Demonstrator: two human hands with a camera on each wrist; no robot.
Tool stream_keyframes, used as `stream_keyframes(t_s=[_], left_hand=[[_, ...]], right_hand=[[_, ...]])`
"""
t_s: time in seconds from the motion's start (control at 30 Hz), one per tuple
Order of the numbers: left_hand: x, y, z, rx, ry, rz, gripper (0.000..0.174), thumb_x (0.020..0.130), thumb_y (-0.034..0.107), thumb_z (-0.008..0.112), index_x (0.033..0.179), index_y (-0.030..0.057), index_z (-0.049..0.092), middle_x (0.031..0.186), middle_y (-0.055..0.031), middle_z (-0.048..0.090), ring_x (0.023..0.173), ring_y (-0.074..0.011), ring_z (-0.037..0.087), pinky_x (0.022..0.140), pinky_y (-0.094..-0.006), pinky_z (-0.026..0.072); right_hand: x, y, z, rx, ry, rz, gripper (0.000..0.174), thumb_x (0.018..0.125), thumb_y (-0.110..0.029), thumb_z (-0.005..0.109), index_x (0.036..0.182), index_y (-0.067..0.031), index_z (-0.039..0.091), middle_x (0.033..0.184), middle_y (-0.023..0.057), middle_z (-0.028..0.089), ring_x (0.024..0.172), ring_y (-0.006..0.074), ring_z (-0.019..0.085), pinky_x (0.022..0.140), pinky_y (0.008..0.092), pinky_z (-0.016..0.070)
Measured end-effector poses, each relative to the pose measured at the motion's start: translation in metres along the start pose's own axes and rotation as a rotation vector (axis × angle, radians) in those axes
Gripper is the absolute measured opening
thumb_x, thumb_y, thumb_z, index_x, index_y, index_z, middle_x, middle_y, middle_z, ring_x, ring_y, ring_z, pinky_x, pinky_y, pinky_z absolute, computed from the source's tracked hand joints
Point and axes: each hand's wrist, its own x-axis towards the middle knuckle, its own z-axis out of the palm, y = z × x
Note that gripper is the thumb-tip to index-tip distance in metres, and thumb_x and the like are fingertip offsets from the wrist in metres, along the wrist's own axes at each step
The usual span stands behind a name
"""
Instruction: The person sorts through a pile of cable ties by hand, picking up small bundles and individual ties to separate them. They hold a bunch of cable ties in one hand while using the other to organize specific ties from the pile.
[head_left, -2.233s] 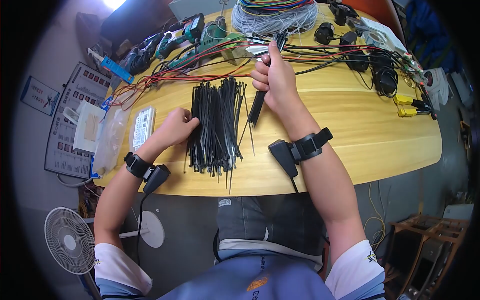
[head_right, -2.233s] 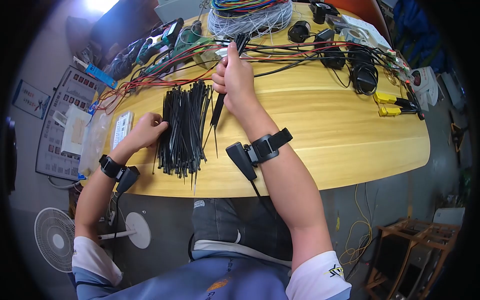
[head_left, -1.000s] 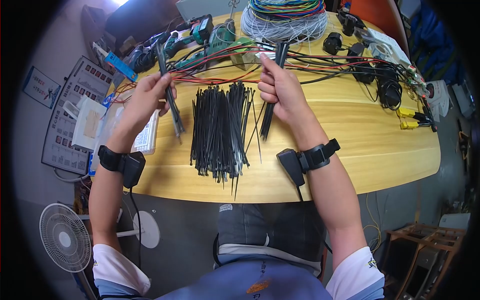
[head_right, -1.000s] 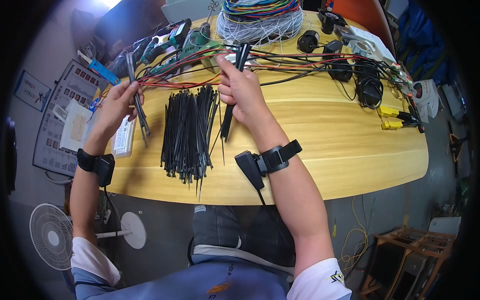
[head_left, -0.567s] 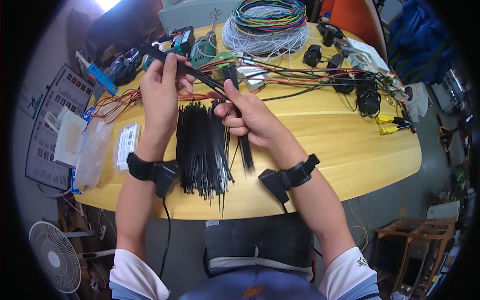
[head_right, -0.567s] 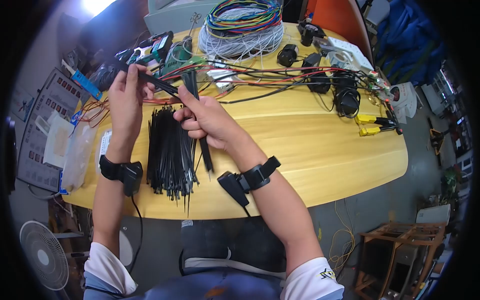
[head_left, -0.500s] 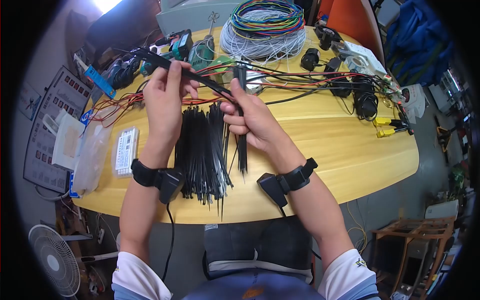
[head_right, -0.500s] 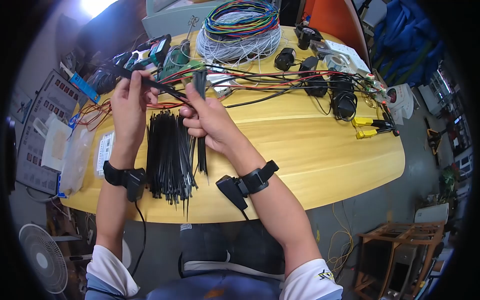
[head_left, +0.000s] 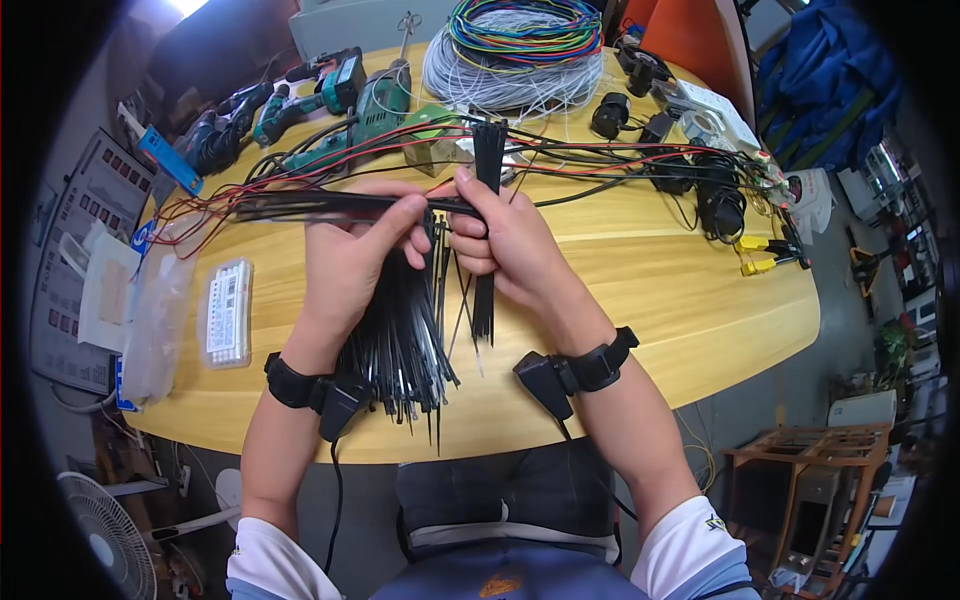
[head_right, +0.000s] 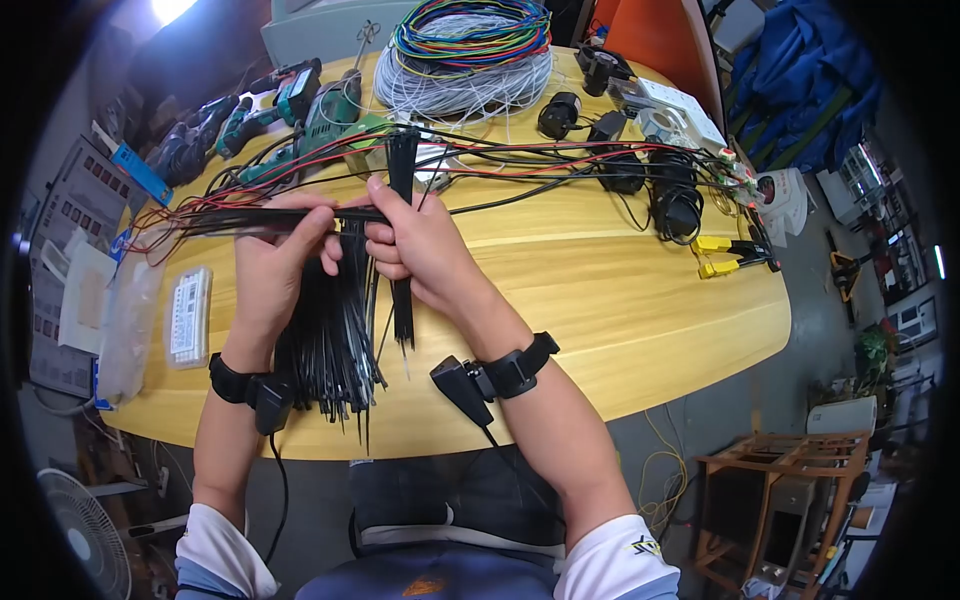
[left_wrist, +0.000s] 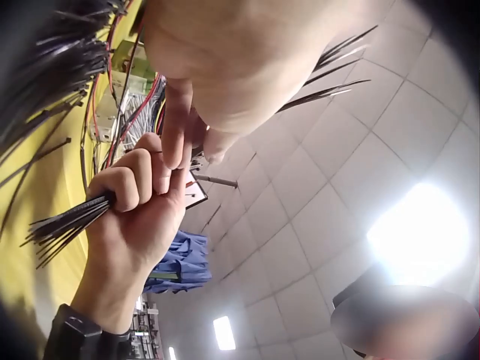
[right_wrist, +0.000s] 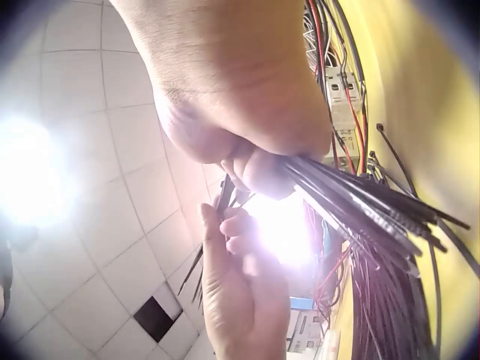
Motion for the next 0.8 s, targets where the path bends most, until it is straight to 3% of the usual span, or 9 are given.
stream_keyframes(t_s=[0.13,0.27,0.4,0.63,0.8], left_hand=[[-0.003,-0.005,-0.003,-0.004,-0.07,-0.09,0.017,0.091,0.005,0.066,0.104,-0.0057,0.067,0.077,-0.0087,0.066,0.066,-0.0128,0.064,0.062,-0.0235,0.052],[-0.007,-0.007,-0.014,-0.036,-0.022,-0.089,0.018,0.091,0.004,0.065,0.106,-0.006,0.066,0.081,-0.0108,0.067,0.07,-0.0145,0.066,0.067,-0.0244,0.0532],[-0.007,-0.004,-0.022,-0.131,0.052,-0.078,0.019,0.092,0.003,0.064,0.107,-0.0066,0.065,0.085,-0.0132,0.069,0.075,-0.0163,0.068,0.073,-0.0264,0.0551],[-0.006,-0.003,-0.026,-0.2,0.042,-0.078,0.02,0.093,0.003,0.062,0.111,-0.0063,0.063,0.088,-0.0148,0.069,0.078,-0.0177,0.069,0.076,-0.0281,0.056],[-0.006,-0.002,-0.028,-0.259,0.053,-0.106,0.018,0.092,0.003,0.063,0.108,-0.0053,0.062,0.088,-0.0148,0.069,0.078,-0.0179,0.069,0.077,-0.0278,0.0563]], right_hand=[[0.0,0.006,0.001,-0.067,0.006,-0.002,0.045,0.1,-0.045,0.052,0.099,-0.0002,0.059,0.061,-0.0073,0.036,0.043,0.0009,0.027,0.039,0.0199,0.0161],[0.0,0.001,-0.001,0.026,0.031,0.044,0.054,0.099,-0.053,0.049,0.107,-0.0003,0.058,0.062,-0.0069,0.038,0.043,0.0013,0.027,0.039,0.0199,0.0153],[0.0,-0.002,-0.003,-0.047,0.043,-0.066,0.046,0.098,-0.043,0.058,0.115,-0.0006,0.056,0.069,-0.0031,0.046,0.044,-0.0002,0.029,0.039,0.019,0.0181],[-0.001,-0.003,-0.003,-0.022,0.137,-0.162,0.021,0.095,-0.022,0.066,0.102,-0.0024,0.061,0.078,0.0,0.055,0.045,-0.0005,0.032,0.039,0.0188,0.0189],[-0.001,-0.005,-0.002,-0.021,0.15,-0.21,0.014,0.093,-0.014,0.068,0.096,-0.0012,0.062,0.079,0.0013,0.057,0.044,-0.0003,0.032,0.039,0.0197,0.0187]])
